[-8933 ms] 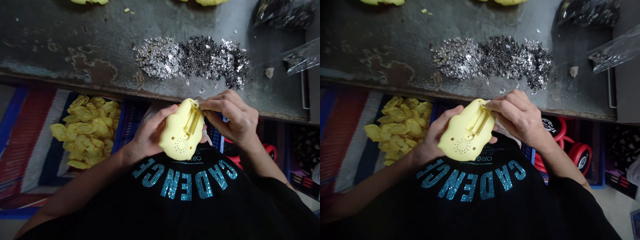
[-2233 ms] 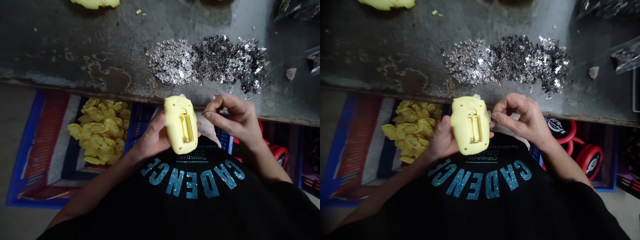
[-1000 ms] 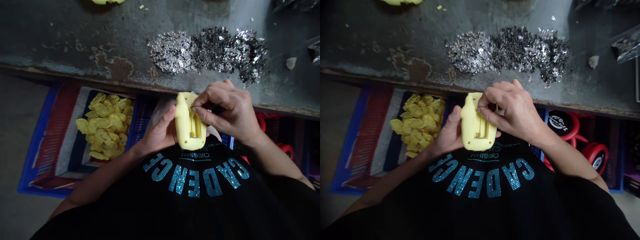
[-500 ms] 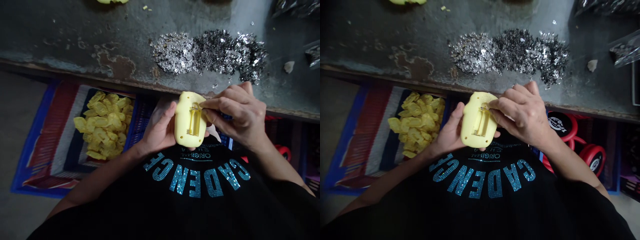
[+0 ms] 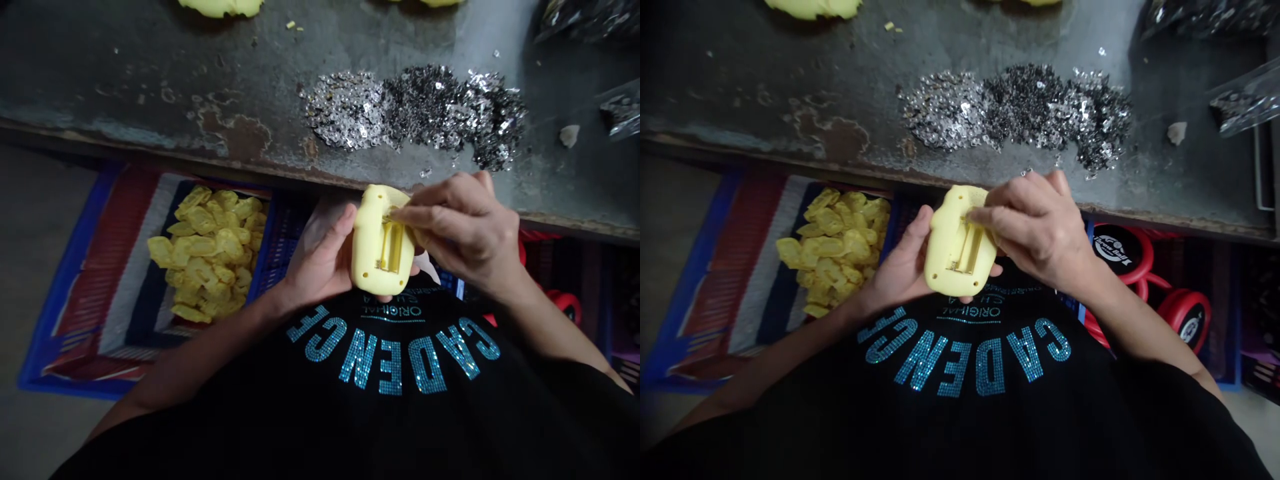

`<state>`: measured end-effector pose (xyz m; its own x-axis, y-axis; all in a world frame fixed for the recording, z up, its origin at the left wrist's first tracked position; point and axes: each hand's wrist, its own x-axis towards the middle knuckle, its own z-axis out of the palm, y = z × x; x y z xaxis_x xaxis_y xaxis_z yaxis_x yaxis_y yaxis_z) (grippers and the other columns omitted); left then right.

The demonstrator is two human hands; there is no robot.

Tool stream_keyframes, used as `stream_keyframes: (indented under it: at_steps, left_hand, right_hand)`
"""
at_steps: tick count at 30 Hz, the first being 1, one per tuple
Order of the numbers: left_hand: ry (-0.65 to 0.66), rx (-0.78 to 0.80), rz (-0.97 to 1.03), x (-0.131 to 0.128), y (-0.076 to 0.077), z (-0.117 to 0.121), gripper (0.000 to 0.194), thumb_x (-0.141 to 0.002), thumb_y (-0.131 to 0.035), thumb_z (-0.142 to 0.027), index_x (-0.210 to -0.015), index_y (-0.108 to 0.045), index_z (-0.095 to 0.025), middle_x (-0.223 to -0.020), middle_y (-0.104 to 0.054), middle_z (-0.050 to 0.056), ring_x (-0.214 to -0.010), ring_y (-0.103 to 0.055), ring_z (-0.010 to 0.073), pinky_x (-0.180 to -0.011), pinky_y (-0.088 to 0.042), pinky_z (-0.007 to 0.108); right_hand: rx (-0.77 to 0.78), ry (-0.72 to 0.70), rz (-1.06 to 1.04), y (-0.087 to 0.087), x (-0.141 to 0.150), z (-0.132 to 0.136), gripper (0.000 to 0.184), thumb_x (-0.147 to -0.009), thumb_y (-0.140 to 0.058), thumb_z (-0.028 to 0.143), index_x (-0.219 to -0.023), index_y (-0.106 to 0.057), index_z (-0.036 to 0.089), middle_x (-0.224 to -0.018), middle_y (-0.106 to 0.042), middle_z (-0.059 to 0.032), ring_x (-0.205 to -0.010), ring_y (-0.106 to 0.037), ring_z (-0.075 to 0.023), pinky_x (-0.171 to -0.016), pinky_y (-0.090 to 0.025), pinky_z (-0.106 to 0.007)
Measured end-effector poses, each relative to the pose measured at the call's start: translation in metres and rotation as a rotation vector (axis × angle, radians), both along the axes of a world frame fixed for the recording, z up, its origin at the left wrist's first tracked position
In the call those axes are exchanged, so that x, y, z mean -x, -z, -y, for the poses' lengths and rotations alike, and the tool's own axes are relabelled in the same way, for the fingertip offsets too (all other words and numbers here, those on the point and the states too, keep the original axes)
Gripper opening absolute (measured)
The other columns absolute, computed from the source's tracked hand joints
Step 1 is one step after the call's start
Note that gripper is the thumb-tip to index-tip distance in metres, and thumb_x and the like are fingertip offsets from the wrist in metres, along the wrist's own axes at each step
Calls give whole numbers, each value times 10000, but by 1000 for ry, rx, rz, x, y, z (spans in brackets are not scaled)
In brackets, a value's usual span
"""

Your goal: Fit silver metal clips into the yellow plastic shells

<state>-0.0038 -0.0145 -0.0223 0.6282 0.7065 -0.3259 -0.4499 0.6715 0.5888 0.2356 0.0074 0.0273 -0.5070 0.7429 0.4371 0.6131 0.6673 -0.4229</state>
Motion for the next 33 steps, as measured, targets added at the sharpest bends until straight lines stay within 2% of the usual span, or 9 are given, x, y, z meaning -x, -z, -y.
stream_keyframes:
  at_steps: [3,6,9,12,17,20,25,29,33]
  left_hand:
    - [-82,-18,-44,-4,-6,3,746,-1006,-785,-788,-1505,-723,-236,-1366,-859,131,-1278,-836,495,-870,-770,591]
    - [-174,-44,-87,-7,-12,5,739,-967,-871,-741,-1519,-710,-275,-1462,-827,91,-1408,-778,467,-1025,-751,580]
    - [-169,-95,-160,-6,-12,5,714,-985,-861,-739,-1544,-705,-322,-1483,-809,71,-1377,-796,420,-992,-765,502]
    - [-145,-161,-249,1,-7,3,729,-1025,-808,-753,-1625,-653,-370,-1490,-798,64,-1255,-838,375,-805,-760,389]
    - [-59,-220,-338,11,1,2,727,-1019,-851,-698,-1617,-682,-321,-1445,-811,83,-1149,-852,322,-627,-661,256]
    - [-36,-166,-298,9,-1,0,758,-996,-856,-731,-1601,-686,-307,-1430,-821,98,-1184,-850,348,-710,-704,308]
    - [60,-12,-141,-1,-7,-6,892,-944,-811,-855,-1584,-663,-251,-1359,-841,145,-1275,-831,469,-888,-764,528]
    - [91,10,-128,-4,-9,-7,869,-999,-744,-844,-1577,-659,-201,-1340,-849,143,-1267,-836,459,-880,-757,494]
    - [-36,-61,-241,-4,-6,-4,837,-976,-834,-785,-1604,-654,-261,-1408,-836,103,-1219,-850,388,-861,-751,427]
  right_hand:
    - [213,-79,-162,-7,-1,-14,285,-1094,-780,363,-1341,-817,226,-1262,-843,-105,-1137,-776,-275,-966,-638,-462]
    - [343,-160,-146,-10,-1,-28,417,-1057,-791,378,-1439,-740,219,-1342,-814,-102,-1138,-749,-253,-973,-663,-431]
    - [374,-181,-145,-5,2,-35,455,-1008,-793,384,-1419,-705,209,-1336,-780,-100,-1131,-725,-266,-973,-675,-466]
    - [415,-161,-174,6,8,-34,439,-971,-817,393,-1366,-688,252,-1313,-750,-83,-1138,-699,-275,-993,-680,-487]
    - [483,-125,-287,26,14,-24,437,-949,-840,429,-1326,-685,272,-1280,-708,-71,-1135,-669,-267,-980,-678,-459]
    - [545,-126,-399,32,9,-19,484,-957,-867,502,-1353,-721,265,-1272,-709,-62,-1133,-678,-247,-936,-667,-402]
    - [703,-135,-499,30,-7,-21,595,-956,-917,520,-1454,-760,234,-1342,-744,-72,-1153,-729,-221,-935,-668,-352]
    - [664,-132,-435,26,-12,-26,567,-956,-918,461,-1457,-785,231,-1337,-776,-70,-1162,-746,-230,-926,-661,-353]
    - [543,-137,-328,25,-12,-28,560,-982,-865,445,-1487,-759,229,-1325,-781,-74,-1170,-746,-245,-924,-657,-372]
